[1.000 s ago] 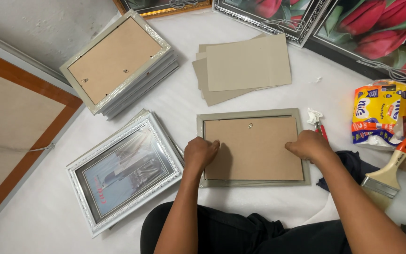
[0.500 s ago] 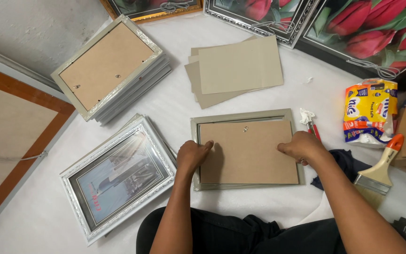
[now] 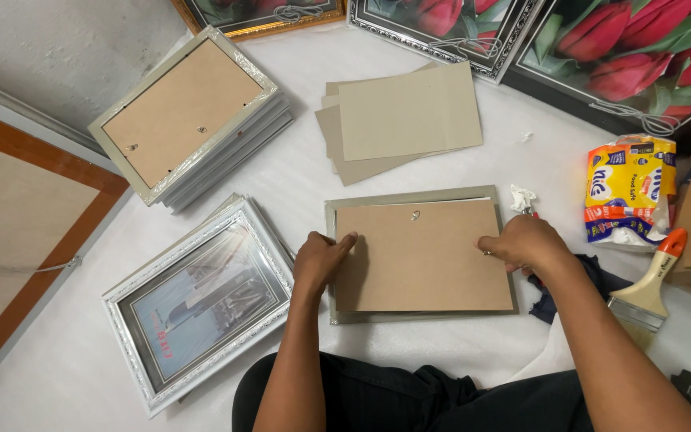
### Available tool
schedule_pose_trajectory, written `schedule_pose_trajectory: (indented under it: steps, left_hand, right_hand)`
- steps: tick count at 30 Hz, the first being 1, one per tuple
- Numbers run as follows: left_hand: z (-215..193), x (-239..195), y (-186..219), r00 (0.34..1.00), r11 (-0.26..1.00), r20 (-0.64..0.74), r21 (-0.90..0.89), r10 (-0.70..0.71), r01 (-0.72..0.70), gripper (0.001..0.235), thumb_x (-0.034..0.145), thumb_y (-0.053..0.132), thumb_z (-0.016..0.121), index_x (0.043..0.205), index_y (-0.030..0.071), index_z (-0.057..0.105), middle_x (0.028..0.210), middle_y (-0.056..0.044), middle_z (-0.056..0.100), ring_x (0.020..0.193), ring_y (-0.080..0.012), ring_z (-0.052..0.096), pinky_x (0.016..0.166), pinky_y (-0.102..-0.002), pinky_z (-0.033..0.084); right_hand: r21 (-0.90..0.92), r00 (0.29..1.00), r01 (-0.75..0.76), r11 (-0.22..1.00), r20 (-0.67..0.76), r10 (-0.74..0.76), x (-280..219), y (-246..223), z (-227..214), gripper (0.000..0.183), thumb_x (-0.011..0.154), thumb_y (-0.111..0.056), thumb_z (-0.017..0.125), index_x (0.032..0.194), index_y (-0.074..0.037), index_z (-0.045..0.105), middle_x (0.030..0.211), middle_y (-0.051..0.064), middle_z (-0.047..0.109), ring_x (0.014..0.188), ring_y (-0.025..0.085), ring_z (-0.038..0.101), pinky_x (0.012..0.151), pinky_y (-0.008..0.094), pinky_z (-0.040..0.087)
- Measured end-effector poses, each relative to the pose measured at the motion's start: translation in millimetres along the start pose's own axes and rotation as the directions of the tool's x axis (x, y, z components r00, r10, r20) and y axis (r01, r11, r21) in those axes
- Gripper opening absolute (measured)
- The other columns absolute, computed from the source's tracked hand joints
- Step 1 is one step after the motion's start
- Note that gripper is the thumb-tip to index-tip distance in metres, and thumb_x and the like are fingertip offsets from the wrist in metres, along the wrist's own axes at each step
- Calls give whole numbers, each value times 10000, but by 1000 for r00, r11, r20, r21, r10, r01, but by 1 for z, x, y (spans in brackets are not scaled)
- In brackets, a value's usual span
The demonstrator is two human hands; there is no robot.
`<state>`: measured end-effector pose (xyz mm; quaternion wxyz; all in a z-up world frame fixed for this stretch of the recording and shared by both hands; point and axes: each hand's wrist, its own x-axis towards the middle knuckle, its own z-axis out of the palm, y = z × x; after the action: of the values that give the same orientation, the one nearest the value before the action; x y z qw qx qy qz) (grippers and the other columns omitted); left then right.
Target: Cleaning glass panes and assembling picture frames with backing boards
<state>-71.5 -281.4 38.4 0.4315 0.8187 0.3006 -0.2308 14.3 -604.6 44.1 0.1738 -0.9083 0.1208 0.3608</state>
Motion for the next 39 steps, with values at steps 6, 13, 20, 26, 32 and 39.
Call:
schedule_pose_trajectory:
  steps: [6, 13, 20, 26, 32, 39]
  left_hand:
    - [-4, -2, -1, 1000, 997, -1, 75, 19, -19, 751, 899, 554, 608, 1262, -103, 638, 1137, -325, 694, 1138, -487, 666, 855, -549, 584]
    - [-11, 3, -7, 990, 993, -140, -110, 31, -46, 554, 907, 485, 616, 1068, -37, 706, 938, -250, 703, 911, -358, 705, 690, -436, 574]
    - [-13, 15, -10, 977, 706, -173, -677, 124, -209, 348, 996, 228, 627, 1175, -59, 549, 842, -228, 719, 690, -241, 667, 604, -316, 574]
    - [-12, 14, -5, 982, 604, -179, -777, 58, -178, 314, 976, 213, 635, 1159, -41, 603, 976, -209, 704, 779, -215, 668, 690, -304, 552]
    - [-12, 27, -14, 970, 459, -240, -865, -26, -202, 320, 992, 243, 628, 1180, -16, 605, 1027, -164, 688, 878, -195, 663, 774, -292, 541]
    - [-5, 24, -10, 987, 391, -161, -908, 0, -148, 360, 1006, 223, 613, 1187, -89, 598, 1018, -177, 667, 854, -184, 637, 748, -274, 535]
  right_hand:
    - [-11, 999, 50, 999, -13, -50, -7, -1, -4, 546, 726, -343, 690, 1043, 90, 788, 686, 196, 779, 491, 247, 702, 531, 336, 568]
    - [252, 981, 170, 953, -138, -138, -30, -11, -14, 603, 848, -292, 703, 1277, 130, 677, 1035, 310, 751, 943, 383, 743, 784, 469, 593]
    - [856, 924, 330, 398, -205, -324, -27, -9, -21, 383, 986, -151, 642, 1338, -6, 601, 1075, 104, 686, 909, 202, 675, 761, 357, 589]
    - [872, 895, 334, 358, -175, -410, -57, -17, -37, 705, 947, -94, 548, 1604, -10, 304, 1280, 249, 630, 1037, 203, 618, 827, 258, 480]
    - [717, 785, 596, 361, -426, -449, -56, -15, -34, 576, 971, -17, 437, 1545, -42, 402, 1228, 212, 621, 828, 279, 702, 619, 298, 550]
    - [-511, 150, 678, 528, -607, -780, -62, -35, -1, 576, 753, -86, 811, 1314, -197, 740, 1661, 294, 216, 1521, 457, 292, 1237, 534, 245]
